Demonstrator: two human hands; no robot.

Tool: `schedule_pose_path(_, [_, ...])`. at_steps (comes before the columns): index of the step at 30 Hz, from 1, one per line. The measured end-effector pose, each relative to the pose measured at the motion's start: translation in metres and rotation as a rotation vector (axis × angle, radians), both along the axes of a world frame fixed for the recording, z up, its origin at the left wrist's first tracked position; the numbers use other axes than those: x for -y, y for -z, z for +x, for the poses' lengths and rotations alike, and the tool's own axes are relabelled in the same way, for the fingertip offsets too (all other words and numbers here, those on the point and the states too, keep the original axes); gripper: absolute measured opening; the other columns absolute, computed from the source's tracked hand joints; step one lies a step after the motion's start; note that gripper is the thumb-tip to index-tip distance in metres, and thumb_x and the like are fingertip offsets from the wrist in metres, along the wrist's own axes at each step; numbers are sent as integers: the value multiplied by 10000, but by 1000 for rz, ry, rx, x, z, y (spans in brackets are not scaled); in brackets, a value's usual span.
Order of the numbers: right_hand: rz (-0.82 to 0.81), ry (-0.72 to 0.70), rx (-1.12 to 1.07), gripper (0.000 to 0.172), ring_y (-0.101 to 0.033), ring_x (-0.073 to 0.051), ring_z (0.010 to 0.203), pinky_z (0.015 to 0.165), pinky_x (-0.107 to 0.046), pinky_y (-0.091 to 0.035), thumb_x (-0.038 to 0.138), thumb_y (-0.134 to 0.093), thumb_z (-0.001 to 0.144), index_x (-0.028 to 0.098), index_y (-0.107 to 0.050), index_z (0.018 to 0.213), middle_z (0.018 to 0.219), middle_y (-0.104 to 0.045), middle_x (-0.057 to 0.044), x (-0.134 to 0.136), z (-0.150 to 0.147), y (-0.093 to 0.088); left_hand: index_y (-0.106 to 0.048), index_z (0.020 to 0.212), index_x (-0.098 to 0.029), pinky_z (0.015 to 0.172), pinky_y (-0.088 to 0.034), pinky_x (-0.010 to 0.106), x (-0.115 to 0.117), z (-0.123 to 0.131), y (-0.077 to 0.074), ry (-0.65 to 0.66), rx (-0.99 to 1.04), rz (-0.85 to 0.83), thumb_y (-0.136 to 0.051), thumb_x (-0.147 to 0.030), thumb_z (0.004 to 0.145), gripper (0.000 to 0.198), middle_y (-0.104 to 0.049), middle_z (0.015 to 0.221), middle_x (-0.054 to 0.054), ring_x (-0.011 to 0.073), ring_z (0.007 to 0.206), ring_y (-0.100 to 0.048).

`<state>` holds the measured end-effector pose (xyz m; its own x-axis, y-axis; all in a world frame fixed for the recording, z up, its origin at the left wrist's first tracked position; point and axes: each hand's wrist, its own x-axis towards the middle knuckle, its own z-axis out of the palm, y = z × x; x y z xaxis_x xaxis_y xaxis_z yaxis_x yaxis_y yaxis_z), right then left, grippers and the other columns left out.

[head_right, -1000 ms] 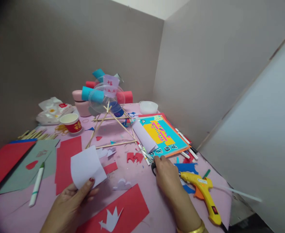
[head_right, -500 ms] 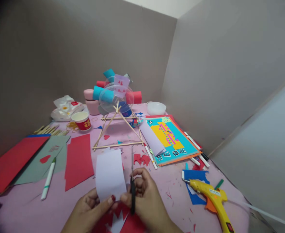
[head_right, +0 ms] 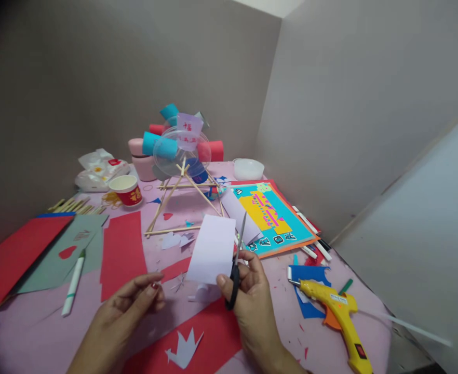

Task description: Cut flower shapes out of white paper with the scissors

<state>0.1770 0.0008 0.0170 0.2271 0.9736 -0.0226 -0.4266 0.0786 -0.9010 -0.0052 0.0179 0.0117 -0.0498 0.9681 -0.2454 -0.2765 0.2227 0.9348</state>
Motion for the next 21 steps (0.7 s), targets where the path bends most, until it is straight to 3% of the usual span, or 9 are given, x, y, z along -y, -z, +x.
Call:
schedule_pose_path(4, [-16, -161, 28, 471, -592, -124, 611, 609, -220, -441, 253, -822, 618, 246, -479, 940, 650, -636, 71, 5, -13, 5, -718, 842, -200, 690, -527, 246, 11, 14, 2, 252, 101, 0, -782, -359, 646, 261, -735, 736, 9, 172, 689, -651])
schedule_pose_path(7, [-32, -244, 0, 493, -541, -104, 511, 529, -206, -407, 228, -840, 572, 238, -484, 914, 591, -594, 92, 6, -25, 15, -709, 732, -181, 631, -502, 249, 16, 18, 7, 283, 29, -18, -754, -355, 672, 190, -702, 647, 5, 187, 656, -625])
schedule_pose_path(10, [-42, -240, 12, 495, -511, -99, 482, 485, -196, -372, 250, -840, 566, 238, -485, 911, 568, -570, 97, 6, -30, 22, -691, 655, -161, 563, -468, 241, 17, 16, 13, 291, -38, -63, -761, -371, 648, 221, -654, 561, -8, 169, 571, -580])
schedule_pose_path(13, [-41, -227, 64, 465, -495, -101, 508, 504, -204, -371, 284, -822, 603, 235, -487, 922, 595, -563, 82, 5, -24, 19, -699, 644, -149, 507, -433, 220, 16, 14, 13, 257, -45, -78, -770, -360, 633, 222, -647, 526, -10, 145, 523, -544])
schedule_pose_path(16, [-44, -197, 173, 385, -383, -81, 497, 486, -194, -300, 350, -771, 681, 225, -499, 923, 575, -473, 94, 6, -15, 13, -722, 681, -157, 566, -476, 231, 15, 12, 7, 156, 28, -83, -788, -329, 616, 195, -681, 564, -8, 153, 567, -576])
schedule_pose_path(19, [-56, -324, 268, 382, -309, -79, 495, 475, -203, -242, 373, -779, 670, 216, -529, 911, 554, -389, 102, 9, -11, 11, -733, 744, -172, 670, -520, 262, 14, 8, 2, 27, 95, -83, -807, -297, 598, 206, -729, 657, 0, 178, 662, -626])
schedule_pose_path(21, [-74, -382, 253, 407, -369, -88, 535, 510, -208, -278, 416, -788, 645, 208, -548, 900, 596, -438, 77, 12, -14, 13, -729, 748, -172, 652, -531, 249, 13, 5, 1, -47, 108, -84, -818, -281, 587, 214, -737, 648, -1, 175, 654, -636])
